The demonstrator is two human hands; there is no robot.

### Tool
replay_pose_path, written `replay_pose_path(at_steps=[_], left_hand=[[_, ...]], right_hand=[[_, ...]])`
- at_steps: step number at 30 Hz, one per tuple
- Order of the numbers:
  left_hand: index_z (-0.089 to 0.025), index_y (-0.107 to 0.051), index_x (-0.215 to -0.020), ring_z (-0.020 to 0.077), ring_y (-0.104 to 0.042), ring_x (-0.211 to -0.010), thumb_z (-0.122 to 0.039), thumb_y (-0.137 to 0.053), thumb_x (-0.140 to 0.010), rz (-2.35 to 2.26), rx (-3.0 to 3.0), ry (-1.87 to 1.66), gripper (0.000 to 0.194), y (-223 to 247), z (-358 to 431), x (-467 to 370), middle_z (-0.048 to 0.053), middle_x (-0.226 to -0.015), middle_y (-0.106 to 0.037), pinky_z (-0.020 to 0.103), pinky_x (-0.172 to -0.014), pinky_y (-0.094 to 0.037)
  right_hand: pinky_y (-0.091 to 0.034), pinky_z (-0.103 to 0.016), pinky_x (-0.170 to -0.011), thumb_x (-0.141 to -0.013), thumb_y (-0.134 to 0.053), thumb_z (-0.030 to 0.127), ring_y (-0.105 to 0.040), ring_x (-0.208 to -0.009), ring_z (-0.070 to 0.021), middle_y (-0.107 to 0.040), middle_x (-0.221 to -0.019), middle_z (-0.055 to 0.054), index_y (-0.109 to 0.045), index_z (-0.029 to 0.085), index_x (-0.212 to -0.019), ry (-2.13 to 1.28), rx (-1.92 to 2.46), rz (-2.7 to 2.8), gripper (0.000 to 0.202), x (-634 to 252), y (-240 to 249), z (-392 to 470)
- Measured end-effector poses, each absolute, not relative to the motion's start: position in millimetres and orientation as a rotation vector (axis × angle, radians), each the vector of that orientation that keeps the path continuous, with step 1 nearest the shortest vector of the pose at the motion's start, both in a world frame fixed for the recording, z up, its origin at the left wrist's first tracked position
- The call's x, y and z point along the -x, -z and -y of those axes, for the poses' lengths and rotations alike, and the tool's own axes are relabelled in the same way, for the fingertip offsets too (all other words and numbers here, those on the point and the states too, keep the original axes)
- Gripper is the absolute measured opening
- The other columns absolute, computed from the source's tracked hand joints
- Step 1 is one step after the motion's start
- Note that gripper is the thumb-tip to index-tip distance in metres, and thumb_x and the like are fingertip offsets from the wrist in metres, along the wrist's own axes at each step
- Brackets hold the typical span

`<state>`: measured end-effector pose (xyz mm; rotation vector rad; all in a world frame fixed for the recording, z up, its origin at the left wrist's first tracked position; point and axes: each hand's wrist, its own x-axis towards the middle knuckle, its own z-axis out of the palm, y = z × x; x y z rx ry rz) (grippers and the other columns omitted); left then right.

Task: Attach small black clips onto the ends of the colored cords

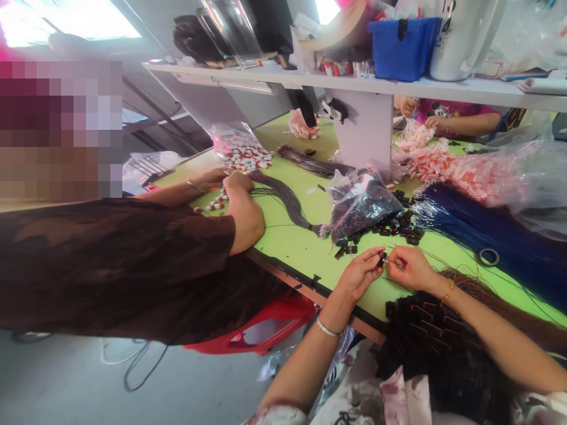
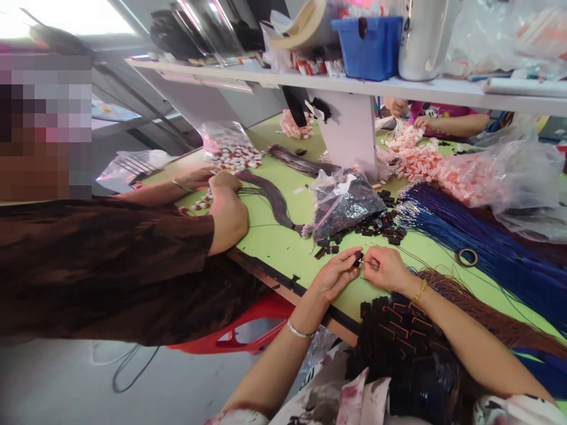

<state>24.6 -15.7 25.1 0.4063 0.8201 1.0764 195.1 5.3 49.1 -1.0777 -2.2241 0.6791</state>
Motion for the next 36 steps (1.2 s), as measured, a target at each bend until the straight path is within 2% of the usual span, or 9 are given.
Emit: replay_pose_path(at_steps=[7, 13, 17, 20, 23, 29, 36], left_hand=[[-0.013, -0.069, -0.092, 0.0087, -0.056, -0.062, -0.023, -0.081, -0.059, -0.955, -0.498, -1.132, 0.037, -25.5, 20.5, -35.2, 0.004, -0.074, -0.065, 0.021, -0.060, -0.045], [-0.013, -0.068, -0.087, 0.0075, -0.054, -0.061, -0.025, -0.083, -0.053, -1.033, -0.465, -1.222, 0.039, -30.1, 24.0, -42.5, 0.002, -0.072, -0.063, 0.020, -0.059, -0.044], [-0.013, -0.067, -0.085, 0.0073, -0.054, -0.059, -0.024, -0.080, -0.055, -1.044, -0.506, -1.229, 0.034, -31.4, 26.7, -44.5, 0.001, -0.069, -0.061, 0.021, -0.058, -0.044], [-0.013, -0.067, -0.083, 0.0076, -0.053, -0.057, -0.021, -0.076, -0.057, -1.065, -0.523, -1.222, 0.029, -30.8, 28.1, -40.4, 0.000, -0.068, -0.060, 0.021, -0.055, -0.043], [-0.013, -0.066, -0.080, 0.0076, -0.052, -0.056, -0.017, -0.072, -0.057, -1.093, -0.539, -1.196, 0.024, -29.5, 28.4, -31.3, -0.001, -0.067, -0.058, 0.020, -0.051, -0.042], [-0.013, -0.065, -0.082, 0.0082, -0.053, -0.057, -0.018, -0.069, -0.058, -1.102, -0.594, -1.141, 0.025, -25.2, 26.9, -23.7, 0.000, -0.069, -0.057, 0.020, -0.051, -0.042], [-0.013, -0.065, -0.085, 0.0085, -0.054, -0.059, -0.020, -0.072, -0.060, -1.073, -0.574, -1.125, 0.027, -24.0, 26.2, -30.8, 0.000, -0.069, -0.057, 0.020, -0.053, -0.043]], right_hand=[[-0.029, -0.022, -0.058, -0.075, -0.049, 0.016, -0.043, -0.059, -0.0107, -0.051, -0.062, 0.001, -0.051, 0.017, -0.065, -0.582, 1.003, 2.337, 0.010, -194.0, -48.2, -6.3], [-0.029, -0.021, -0.055, -0.076, -0.047, 0.015, -0.043, -0.057, -0.0098, -0.052, -0.062, 0.001, -0.051, 0.017, -0.066, -0.677, 1.066, 2.309, 0.011, -193.8, -47.6, -5.0], [-0.029, -0.021, -0.053, -0.075, -0.049, 0.015, -0.042, -0.053, -0.0095, -0.053, -0.058, 0.002, -0.054, 0.017, -0.068, -0.722, 1.102, 2.306, 0.009, -193.0, -46.8, -5.2], [-0.031, -0.020, -0.055, -0.080, -0.046, 0.017, -0.046, -0.056, -0.0102, -0.057, -0.062, 0.001, -0.057, 0.017, -0.073, -0.778, 1.123, 2.271, 0.013, -198.9, -48.4, -12.0], [-0.034, -0.022, -0.058, -0.087, -0.040, 0.021, -0.050, -0.061, -0.0118, -0.061, -0.070, -0.001, -0.058, 0.017, -0.079, -0.669, 1.314, 2.204, 0.020, -209.0, -48.8, -22.1], [-0.032, -0.025, -0.060, -0.083, -0.048, 0.023, -0.057, -0.072, -0.0161, -0.064, -0.089, -0.007, -0.061, 0.018, -0.088, -0.333, 1.710, 2.490, 0.015, -211.4, -38.2, -28.8], [-0.033, -0.027, -0.063, -0.086, -0.042, 0.020, -0.059, -0.076, -0.0197, -0.063, -0.091, -0.013, -0.057, 0.012, -0.091, -0.222, 1.732, 2.623, 0.018, -202.4, -37.7, -23.8]])
